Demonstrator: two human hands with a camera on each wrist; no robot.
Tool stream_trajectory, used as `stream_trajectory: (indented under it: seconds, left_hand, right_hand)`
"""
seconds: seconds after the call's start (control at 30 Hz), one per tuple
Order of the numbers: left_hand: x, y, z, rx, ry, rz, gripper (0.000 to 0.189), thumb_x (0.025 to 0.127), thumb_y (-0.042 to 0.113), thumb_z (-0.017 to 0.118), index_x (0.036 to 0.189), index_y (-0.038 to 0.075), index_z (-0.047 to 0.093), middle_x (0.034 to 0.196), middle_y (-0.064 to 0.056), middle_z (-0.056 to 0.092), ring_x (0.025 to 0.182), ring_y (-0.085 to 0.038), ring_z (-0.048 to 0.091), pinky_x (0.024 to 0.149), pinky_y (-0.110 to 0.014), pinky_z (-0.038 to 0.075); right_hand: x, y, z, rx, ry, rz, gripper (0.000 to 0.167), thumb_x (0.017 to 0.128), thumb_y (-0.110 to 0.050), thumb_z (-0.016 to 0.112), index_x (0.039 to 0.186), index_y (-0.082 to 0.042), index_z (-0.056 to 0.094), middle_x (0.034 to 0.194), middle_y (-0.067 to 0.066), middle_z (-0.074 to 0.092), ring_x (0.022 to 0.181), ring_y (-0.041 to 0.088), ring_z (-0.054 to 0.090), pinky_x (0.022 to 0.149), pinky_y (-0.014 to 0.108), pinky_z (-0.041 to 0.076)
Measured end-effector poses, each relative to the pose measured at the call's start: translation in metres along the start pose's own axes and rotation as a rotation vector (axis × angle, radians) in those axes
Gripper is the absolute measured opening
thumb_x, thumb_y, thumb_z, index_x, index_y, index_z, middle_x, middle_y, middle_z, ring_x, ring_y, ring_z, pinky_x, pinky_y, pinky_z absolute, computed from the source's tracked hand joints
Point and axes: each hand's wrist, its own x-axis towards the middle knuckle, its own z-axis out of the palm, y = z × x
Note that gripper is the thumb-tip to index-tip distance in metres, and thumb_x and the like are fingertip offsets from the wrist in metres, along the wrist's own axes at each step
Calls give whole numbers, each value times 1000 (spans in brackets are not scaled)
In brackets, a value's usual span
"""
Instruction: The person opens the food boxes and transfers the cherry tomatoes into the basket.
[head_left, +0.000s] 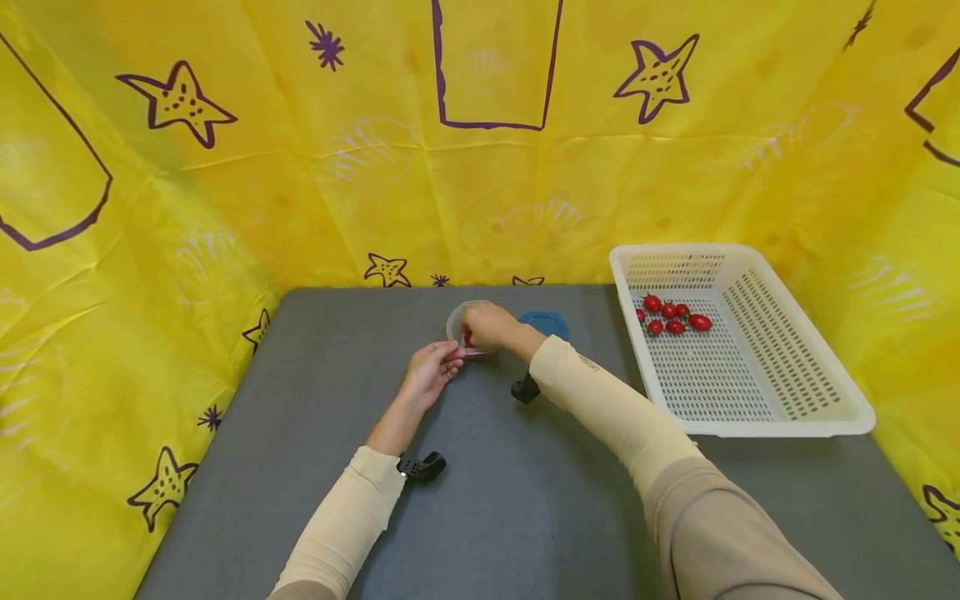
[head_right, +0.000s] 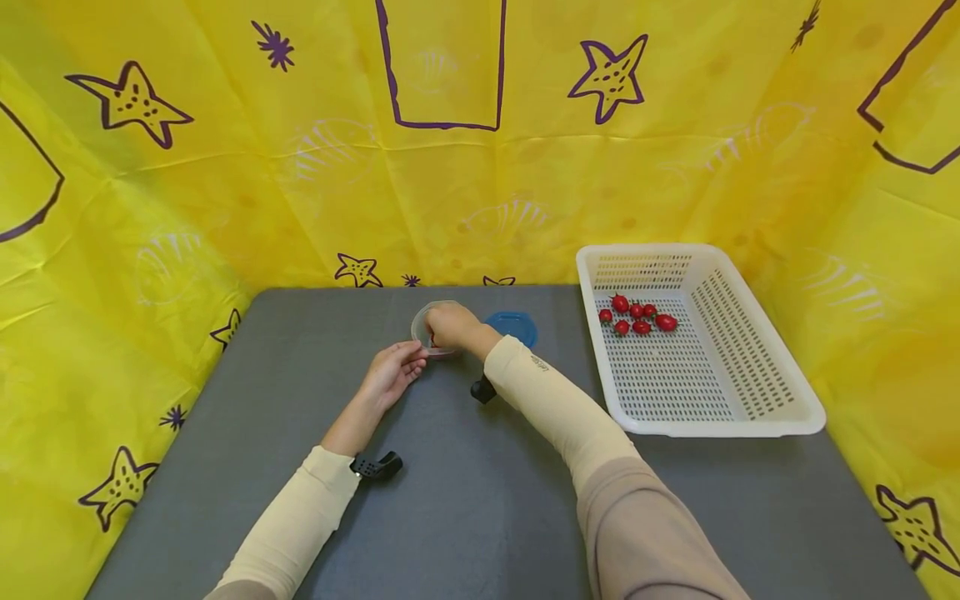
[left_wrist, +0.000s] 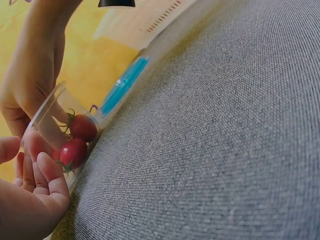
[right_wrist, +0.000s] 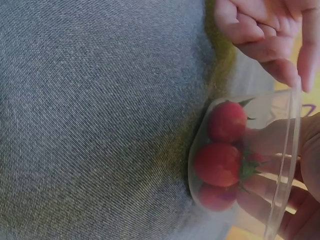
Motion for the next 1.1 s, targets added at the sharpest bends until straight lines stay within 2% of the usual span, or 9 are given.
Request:
stream_trajectory:
  seconds: [0.43, 0.77, 1.1]
  left_hand:
    - [1, 3, 1, 11, 14, -4, 6, 99, 12, 55, 95, 8, 56, 70, 5, 68, 62, -7, 58, 67, -22, 47]
    - [0, 1, 1, 4, 26, 2, 8, 98, 11, 55, 91, 8, 57, 69, 4, 68, 61, -7, 58, 66, -22, 47]
    - [0, -1, 2, -2, 29, -3, 10, 98, 12, 56, 89, 9, 58, 70, 4, 69, 61, -8, 58, 64, -21, 47]
  right_hand:
    - [3, 2, 2, 42, -6, 38, 18, 86, -11, 68, 103, -7, 73, 93, 8, 69, 84, 23, 57, 82, 33, 52]
    - [1, 2, 2, 72, -15, 30, 22, 86, -10, 68, 107, -5, 72, 98, 10, 70, 87, 23, 58, 86, 33, 53]
    - [1, 3, 6, 77, -16, 46, 20, 85, -10, 71, 104, -7, 72, 93, 8, 69, 84, 22, 56, 82, 31, 53]
